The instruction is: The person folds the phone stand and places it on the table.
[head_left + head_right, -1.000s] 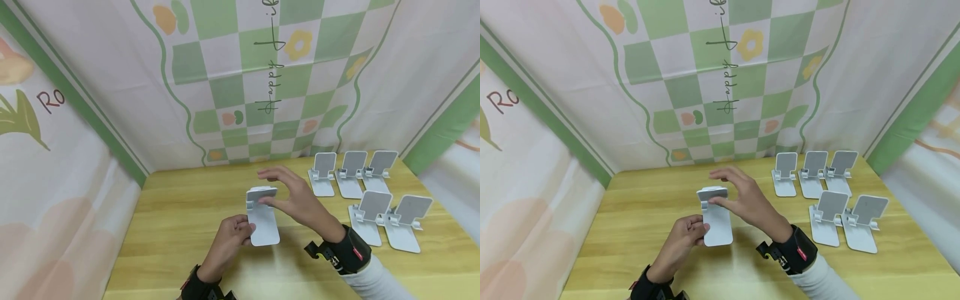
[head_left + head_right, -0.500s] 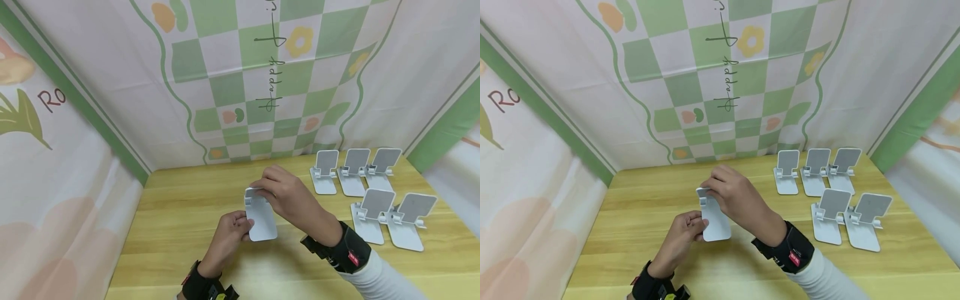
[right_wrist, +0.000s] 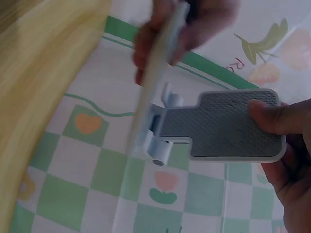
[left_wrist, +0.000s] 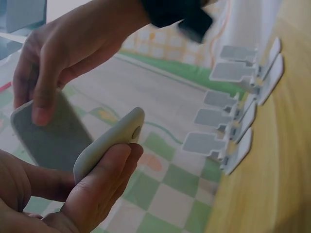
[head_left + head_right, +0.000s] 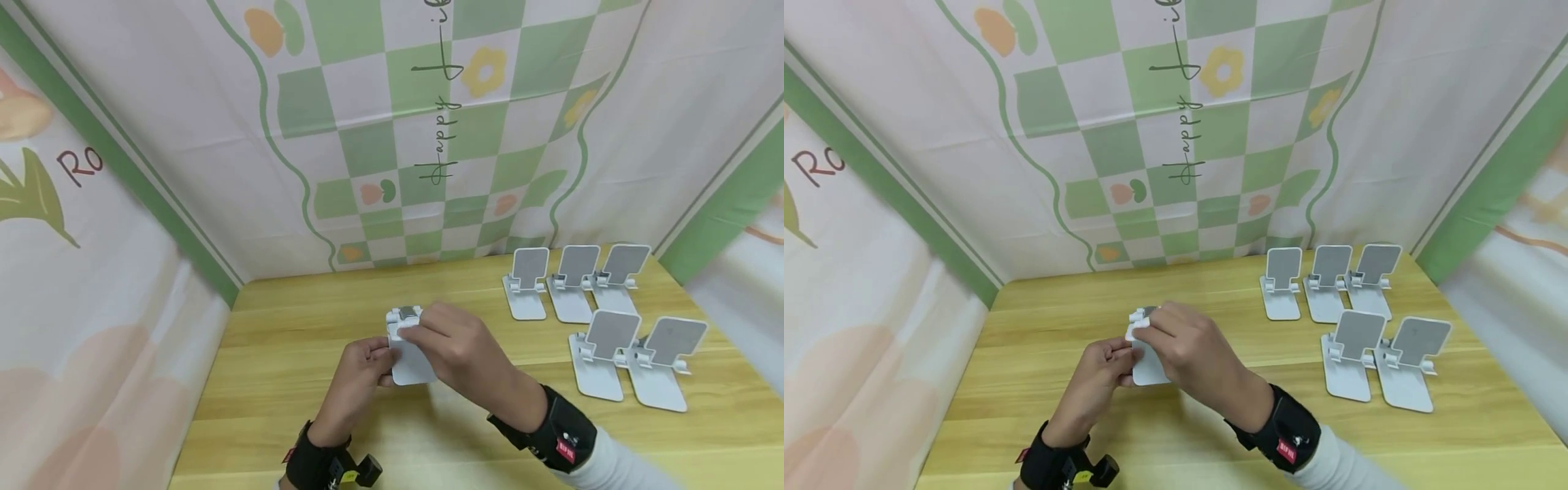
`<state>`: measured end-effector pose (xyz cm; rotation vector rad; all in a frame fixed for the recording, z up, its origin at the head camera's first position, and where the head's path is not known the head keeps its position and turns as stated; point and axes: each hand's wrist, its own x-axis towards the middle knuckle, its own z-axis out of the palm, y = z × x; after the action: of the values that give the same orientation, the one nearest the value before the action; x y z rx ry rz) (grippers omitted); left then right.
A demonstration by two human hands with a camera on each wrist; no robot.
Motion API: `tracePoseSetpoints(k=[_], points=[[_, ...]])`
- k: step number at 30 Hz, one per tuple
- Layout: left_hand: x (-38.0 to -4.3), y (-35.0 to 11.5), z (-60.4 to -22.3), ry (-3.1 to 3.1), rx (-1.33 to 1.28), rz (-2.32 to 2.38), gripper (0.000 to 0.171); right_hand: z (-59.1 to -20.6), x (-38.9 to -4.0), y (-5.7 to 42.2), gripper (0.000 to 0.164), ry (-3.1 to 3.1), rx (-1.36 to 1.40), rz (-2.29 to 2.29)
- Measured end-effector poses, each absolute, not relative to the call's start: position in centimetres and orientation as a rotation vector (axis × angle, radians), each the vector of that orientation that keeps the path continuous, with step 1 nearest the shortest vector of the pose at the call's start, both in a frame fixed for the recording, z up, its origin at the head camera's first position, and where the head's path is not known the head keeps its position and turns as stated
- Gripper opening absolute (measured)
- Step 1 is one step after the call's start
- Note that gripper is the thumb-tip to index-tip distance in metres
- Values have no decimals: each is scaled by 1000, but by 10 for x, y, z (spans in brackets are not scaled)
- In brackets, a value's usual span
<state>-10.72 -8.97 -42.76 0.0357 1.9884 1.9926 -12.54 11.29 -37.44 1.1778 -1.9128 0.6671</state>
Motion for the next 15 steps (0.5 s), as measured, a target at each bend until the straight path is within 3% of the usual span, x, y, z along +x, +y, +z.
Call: tracePoseSetpoints(k=[9, 15], points=[[-111, -97, -423, 2033, 28, 2008, 38, -398, -118, 105, 22, -1887, 1181, 550], [-111, -101, -421, 2033, 18, 2028, 37, -411, -115, 101, 41, -1874, 1188, 494]])
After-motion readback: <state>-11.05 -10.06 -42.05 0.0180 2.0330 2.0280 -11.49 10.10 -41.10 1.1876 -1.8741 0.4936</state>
